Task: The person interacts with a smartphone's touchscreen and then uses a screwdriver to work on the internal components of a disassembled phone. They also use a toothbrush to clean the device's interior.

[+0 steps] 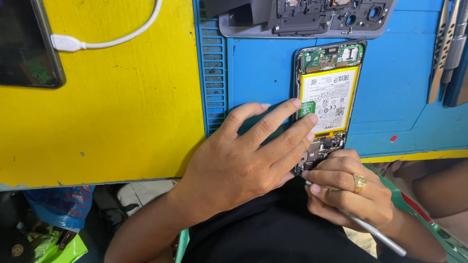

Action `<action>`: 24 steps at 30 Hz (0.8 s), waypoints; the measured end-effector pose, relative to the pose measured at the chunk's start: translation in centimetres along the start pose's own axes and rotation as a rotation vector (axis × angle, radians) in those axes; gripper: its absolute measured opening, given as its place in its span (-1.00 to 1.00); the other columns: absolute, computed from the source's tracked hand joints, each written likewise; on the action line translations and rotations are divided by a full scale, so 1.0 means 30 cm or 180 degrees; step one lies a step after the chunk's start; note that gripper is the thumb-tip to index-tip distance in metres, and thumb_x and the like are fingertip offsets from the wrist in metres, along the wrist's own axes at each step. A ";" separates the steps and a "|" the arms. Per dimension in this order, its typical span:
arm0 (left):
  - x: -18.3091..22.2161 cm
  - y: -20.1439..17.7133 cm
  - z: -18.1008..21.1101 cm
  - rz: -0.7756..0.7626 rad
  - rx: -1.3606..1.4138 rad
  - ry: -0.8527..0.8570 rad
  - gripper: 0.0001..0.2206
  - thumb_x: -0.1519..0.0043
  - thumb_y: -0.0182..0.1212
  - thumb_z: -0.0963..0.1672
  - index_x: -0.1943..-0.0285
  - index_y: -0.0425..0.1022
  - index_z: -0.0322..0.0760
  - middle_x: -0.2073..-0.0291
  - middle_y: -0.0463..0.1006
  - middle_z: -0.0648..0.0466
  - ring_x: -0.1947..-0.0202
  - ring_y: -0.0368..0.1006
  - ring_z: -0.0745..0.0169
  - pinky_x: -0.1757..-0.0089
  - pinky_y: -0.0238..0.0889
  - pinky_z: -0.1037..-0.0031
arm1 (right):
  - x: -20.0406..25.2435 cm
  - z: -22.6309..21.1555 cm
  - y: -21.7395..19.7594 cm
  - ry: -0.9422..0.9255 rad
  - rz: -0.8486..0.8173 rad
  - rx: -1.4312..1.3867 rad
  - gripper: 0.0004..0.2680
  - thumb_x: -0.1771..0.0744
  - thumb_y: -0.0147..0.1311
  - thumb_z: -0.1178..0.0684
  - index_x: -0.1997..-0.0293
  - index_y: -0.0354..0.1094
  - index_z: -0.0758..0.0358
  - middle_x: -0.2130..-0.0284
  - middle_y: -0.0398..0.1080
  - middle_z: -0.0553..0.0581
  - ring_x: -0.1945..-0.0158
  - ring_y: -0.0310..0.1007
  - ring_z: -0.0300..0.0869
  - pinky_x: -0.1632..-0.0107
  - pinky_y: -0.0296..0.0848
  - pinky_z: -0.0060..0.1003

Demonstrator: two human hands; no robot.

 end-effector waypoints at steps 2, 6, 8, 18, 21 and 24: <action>-0.001 0.000 -0.001 0.0045 0.0007 -0.0004 -0.82 -0.47 0.27 -0.02 -0.16 0.63 -0.04 -0.26 0.51 0.17 -0.31 0.37 0.16 -0.10 0.31 0.32 | 0.008 0.006 0.000 0.0013 0.0019 -0.0025 -0.86 -0.26 0.21 0.26 0.40 0.24 0.32 0.34 0.51 0.24 0.35 0.52 0.00 0.16 0.48 -0.12; 0.000 0.001 -0.001 -0.0020 -0.0016 0.0022 -0.79 -0.48 0.26 0.00 -0.20 0.61 -0.04 -0.27 0.49 0.17 -0.33 0.35 0.14 -0.12 0.31 0.30 | 0.013 0.011 0.002 -0.0041 0.0074 0.0013 -0.86 -0.26 0.20 0.27 0.41 0.24 0.34 0.34 0.51 0.27 0.36 0.51 0.02 0.18 0.49 -0.12; -0.002 0.000 -0.001 0.0034 0.0006 0.0003 -0.81 -0.47 0.25 -0.02 -0.17 0.62 -0.04 -0.26 0.51 0.18 -0.32 0.36 0.15 -0.11 0.31 0.32 | 0.013 0.011 -0.003 0.0007 0.0030 -0.0059 -0.86 -0.26 0.21 0.25 0.39 0.25 0.33 0.34 0.51 0.25 0.35 0.52 0.02 0.16 0.49 -0.11; 0.000 0.001 -0.002 0.0039 0.0011 0.0003 -0.81 -0.47 0.27 -0.01 -0.17 0.63 -0.04 -0.26 0.51 0.17 -0.32 0.36 0.16 -0.11 0.30 0.32 | -0.005 -0.004 0.001 0.0017 0.0021 0.0018 -0.85 -0.25 0.21 0.26 0.44 0.24 0.32 0.35 0.52 0.26 0.34 0.55 -0.02 0.18 0.48 -0.17; -0.003 -0.004 -0.003 0.0128 0.0076 -0.0025 -0.86 -0.47 0.26 -0.06 -0.13 0.64 -0.05 -0.23 0.53 0.17 -0.30 0.39 0.16 -0.09 0.32 0.33 | -0.012 -0.022 -0.003 0.0079 -0.0088 0.0067 -0.87 -0.25 0.23 0.27 0.44 0.29 0.32 0.37 0.52 0.22 0.36 0.54 -0.05 0.18 0.46 -0.19; -0.003 -0.005 -0.003 0.0070 0.0031 -0.0004 -0.84 -0.47 0.25 -0.04 -0.13 0.63 -0.05 -0.25 0.52 0.17 -0.30 0.39 0.17 -0.09 0.30 0.34 | -0.024 -0.032 0.003 0.0032 -0.0001 0.0135 -0.87 -0.25 0.18 0.33 0.39 0.24 0.37 0.38 0.47 0.29 0.38 0.48 0.00 0.23 0.43 -0.18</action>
Point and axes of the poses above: each hand's wrist, its own x-axis away from the middle knuckle, its own y-axis out of the palm, z = x × y, the point moved 3 cm from there along -x, towards the middle knuckle
